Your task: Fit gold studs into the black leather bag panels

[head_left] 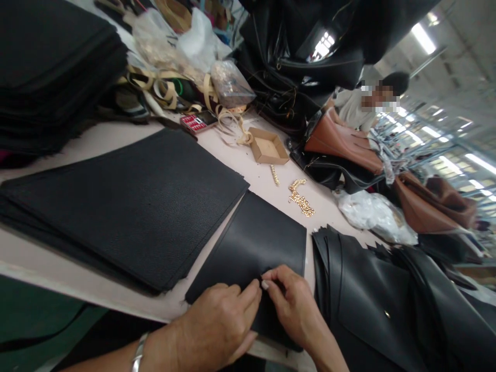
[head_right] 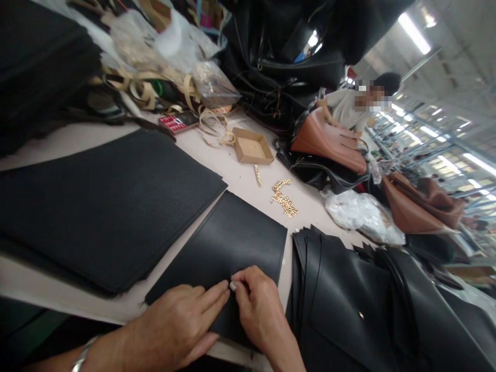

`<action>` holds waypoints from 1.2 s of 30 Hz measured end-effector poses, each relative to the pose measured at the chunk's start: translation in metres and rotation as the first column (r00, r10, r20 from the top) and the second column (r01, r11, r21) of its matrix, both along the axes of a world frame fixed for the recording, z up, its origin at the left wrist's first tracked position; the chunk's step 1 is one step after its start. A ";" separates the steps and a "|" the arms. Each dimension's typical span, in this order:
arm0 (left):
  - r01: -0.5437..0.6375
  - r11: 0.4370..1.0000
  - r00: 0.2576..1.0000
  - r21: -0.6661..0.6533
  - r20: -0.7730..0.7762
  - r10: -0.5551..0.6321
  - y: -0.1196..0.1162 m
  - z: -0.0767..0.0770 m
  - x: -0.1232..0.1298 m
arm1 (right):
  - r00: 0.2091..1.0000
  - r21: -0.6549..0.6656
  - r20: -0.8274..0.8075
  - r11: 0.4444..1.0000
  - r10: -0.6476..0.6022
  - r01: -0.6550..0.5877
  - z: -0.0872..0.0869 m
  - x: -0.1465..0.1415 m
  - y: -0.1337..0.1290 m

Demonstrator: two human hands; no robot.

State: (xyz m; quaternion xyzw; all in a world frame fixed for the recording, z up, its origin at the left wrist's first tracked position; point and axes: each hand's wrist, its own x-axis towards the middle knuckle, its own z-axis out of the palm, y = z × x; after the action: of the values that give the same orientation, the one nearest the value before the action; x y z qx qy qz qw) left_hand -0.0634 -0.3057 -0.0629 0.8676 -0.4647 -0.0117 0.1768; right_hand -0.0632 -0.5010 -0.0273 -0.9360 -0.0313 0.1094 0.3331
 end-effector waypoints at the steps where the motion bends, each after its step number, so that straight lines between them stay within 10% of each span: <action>1: -0.001 1.000 1.000 0.000 -0.004 0.001 0.000 0.000 0.000 | 1.000 -0.007 0.006 1.000 -0.002 0.002 -0.001 0.001 0.001; 21: 0.038 0.999 0.999 -0.018 0.000 -0.038 0.001 0.002 0.002 | 0.981 -0.122 -0.191 0.993 -0.029 0.006 0.013 0.027 0.010; 31: 0.027 0.998 1.000 -0.060 0.001 -0.027 0.001 0.001 0.003 | 0.984 -0.256 -0.030 0.950 0.177 -0.178 0.009 0.016 0.011; 36: 0.022 0.998 1.000 -0.052 -0.002 -0.022 0.001 0.002 0.003 | 0.999 -0.137 0.000 0.990 0.041 -0.040 0.005 0.010 0.005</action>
State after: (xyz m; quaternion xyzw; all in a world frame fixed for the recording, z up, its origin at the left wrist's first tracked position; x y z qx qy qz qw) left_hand -0.0601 -0.3052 -0.0609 0.8575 -0.4742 -0.0025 0.1995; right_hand -0.0533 -0.4956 -0.0223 -0.9559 -0.0431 0.1169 0.2660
